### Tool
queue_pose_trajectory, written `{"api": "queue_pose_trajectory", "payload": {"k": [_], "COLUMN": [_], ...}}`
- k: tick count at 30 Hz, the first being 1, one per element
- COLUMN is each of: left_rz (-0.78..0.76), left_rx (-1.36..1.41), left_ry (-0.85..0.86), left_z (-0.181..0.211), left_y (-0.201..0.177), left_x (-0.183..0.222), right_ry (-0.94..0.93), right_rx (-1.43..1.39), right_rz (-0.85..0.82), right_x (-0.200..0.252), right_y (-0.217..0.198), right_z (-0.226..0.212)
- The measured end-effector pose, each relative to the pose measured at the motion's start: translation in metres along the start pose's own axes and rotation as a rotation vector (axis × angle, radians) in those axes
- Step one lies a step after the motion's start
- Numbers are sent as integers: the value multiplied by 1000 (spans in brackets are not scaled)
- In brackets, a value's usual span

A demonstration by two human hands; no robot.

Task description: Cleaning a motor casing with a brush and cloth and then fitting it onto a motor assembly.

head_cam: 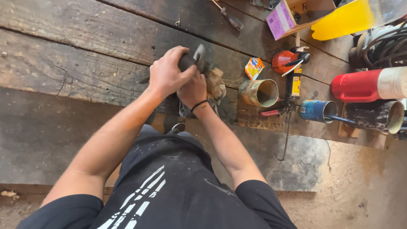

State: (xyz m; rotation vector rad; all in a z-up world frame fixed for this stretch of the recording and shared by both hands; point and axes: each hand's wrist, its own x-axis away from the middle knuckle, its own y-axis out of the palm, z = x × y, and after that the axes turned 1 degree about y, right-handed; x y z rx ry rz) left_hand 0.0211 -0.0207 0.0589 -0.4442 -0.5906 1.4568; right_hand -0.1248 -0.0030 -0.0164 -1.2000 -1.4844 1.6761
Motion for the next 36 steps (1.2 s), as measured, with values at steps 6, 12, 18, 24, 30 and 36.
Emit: {"api": "queue_pose_trajectory", "payload": {"k": [6, 12, 18, 24, 30, 36], "left_rz": [-18, -90, -180, -115, -143, -54], "left_rx": [-43, -146, -101, -39, -103, 72], "left_ry": [75, 7, -169, -263, -258, -273], "left_z": [12, 17, 30, 13, 7, 2], "left_y": [-5, -15, -31, -29, -23, -40], "left_x": [10, -3, -1, -5, -21, -18], "right_ry": [87, 181, 185, 197, -302, -266], "right_rx": [-386, -801, -1216, -1686, -14, -27], "right_rz": [-185, -254, -339, -554, -133, 502], "right_x": [-6, 1, 21, 8, -17, -27], "right_y": [25, 36, 66, 84, 66, -36], "right_z": [-10, 13, -14, 2, 9, 19]}}
